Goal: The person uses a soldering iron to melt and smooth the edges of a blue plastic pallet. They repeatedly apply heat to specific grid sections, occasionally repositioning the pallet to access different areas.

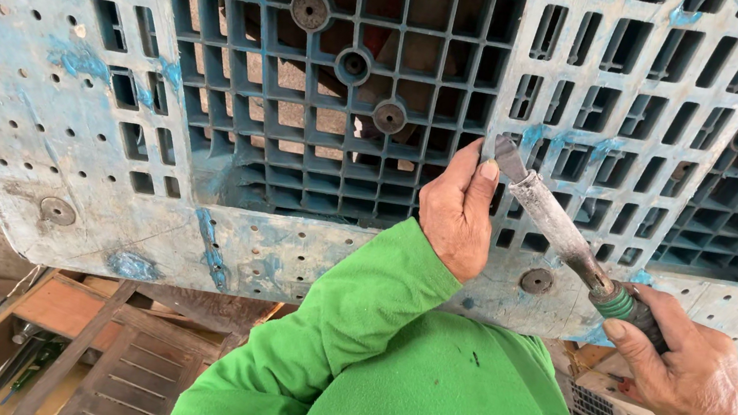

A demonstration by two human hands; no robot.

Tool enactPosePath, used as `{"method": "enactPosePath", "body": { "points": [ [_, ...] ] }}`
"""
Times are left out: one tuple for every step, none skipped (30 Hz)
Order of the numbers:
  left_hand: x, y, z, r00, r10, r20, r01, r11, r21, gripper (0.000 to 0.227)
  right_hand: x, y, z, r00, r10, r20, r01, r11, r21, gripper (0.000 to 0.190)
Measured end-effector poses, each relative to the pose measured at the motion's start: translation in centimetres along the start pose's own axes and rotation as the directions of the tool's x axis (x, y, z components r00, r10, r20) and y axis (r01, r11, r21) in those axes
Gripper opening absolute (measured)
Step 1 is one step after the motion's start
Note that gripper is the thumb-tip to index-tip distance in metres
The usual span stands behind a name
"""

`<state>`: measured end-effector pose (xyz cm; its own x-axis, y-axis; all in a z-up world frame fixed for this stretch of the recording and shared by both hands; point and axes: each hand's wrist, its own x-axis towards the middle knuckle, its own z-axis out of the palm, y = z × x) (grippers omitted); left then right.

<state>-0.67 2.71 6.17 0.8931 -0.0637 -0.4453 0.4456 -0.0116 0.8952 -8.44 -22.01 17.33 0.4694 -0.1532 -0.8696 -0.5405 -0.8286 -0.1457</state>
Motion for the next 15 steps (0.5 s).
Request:
{"method": "enactPosePath", "body": {
  "points": [
    [0.02, -0.02, 0.02, 1.000, -0.001, 0.000, 0.001, 1.000, -0.005, 0.037, 0.16, -0.06, -0.04, 1.000, 0.014, 0.023, -0.014, 1.000, -0.007, 0.057],
    [-0.01, -0.06, 0.03, 1.000, -0.003, 0.000, 0.003, 1.000, -0.010, 0.037, 0.23, -0.13, -0.05, 0.998, 0.028, 0.047, -0.028, 1.000, -0.014, 0.058],
    [-0.03, -0.09, 0.04, 1.000, -0.005, 0.001, 0.006, 1.000, -0.014, 0.037, 0.26, -0.18, -0.08, 1.000, -0.007, 0.022, 0.007, 1.000, -0.021, 0.059],
    [0.02, -0.12, 0.06, 1.000, -0.002, 0.001, 0.002, 1.000, -0.016, 0.036, 0.34, -0.24, -0.14, 0.999, -0.043, -0.003, 0.043, 0.999, -0.030, 0.059],
    [0.08, -0.15, 0.10, 1.000, 0.002, 0.000, -0.002, 1.000, -0.018, 0.036, 0.47, -0.30, -0.23, 0.996, -0.081, -0.028, 0.079, 0.996, -0.040, 0.059],
    [0.08, -0.19, 0.10, 1.000, 0.005, 0.000, -0.005, 1.000, -0.021, 0.036, 0.56, -0.35, -0.26, 0.995, -0.096, -0.038, 0.095, 0.994, -0.046, 0.058],
    [0.08, -0.23, 0.10, 1.000, 0.000, -0.005, 0.000, 1.000, -0.019, 0.035, 0.63, -0.38, -0.28, 0.993, -0.112, -0.048, 0.110, 0.993, -0.053, 0.057],
    [0.08, -0.24, 0.12, 1.000, -0.005, -0.009, 0.005, 1.000, -0.018, 0.035, 0.68, -0.37, -0.31, 0.990, -0.127, -0.058, 0.124, 0.991, -0.059, 0.055],
    [0.09, -0.23, 0.14, 1.000, -0.010, -0.013, 0.010, 1.000, -0.016, 0.035, 0.71, -0.32, -0.37, 0.992, -0.117, -0.045, 0.115, 0.992, -0.056, 0.056],
    [0.09, -0.24, 0.13, 0.999, -0.033, -0.004, 0.033, 0.999, -0.010, 0.035, 0.74, -0.23, -0.45, 0.994, -0.107, -0.034, 0.105, 0.993, -0.053, 0.057],
    [0.07, -0.23, 0.10, 0.998, -0.056, 0.006, 0.056, 0.998, -0.004, 0.036, 0.75, -0.13, -0.47, 0.995, -0.097, -0.022, 0.095, 0.994, -0.050, 0.057],
    [0.05, -0.19, 0.05, 0.997, -0.078, 0.014, 0.078, 0.997, 0.002, 0.036, 0.74, -0.06, -0.44, 0.998, -0.060, 0.007, 0.060, 0.998, -0.027, 0.058],
    [0.02, -0.13, 0.01, 0.999, -0.051, 0.011, 0.051, 0.999, -0.006, 0.035, 0.75, 0.02, -0.45, 0.999, -0.024, 0.037, 0.024, 1.000, -0.005, 0.058],
    [0.06, -0.07, -0.02, 1.000, -0.021, 0.006, 0.021, 1.000, -0.015, 0.035, 0.89, 0.09, -0.50, 0.998, 0.009, 0.067, -0.010, 1.000, 0.014, 0.059],
    [0.12, -0.02, -0.05, 1.000, 0.009, 0.001, -0.009, 1.000, -0.023, 0.035, 1.08, 0.15, -0.63, 0.997, -0.028, 0.067, 0.029, 0.999, -0.017, 0.059]
  ]
}}
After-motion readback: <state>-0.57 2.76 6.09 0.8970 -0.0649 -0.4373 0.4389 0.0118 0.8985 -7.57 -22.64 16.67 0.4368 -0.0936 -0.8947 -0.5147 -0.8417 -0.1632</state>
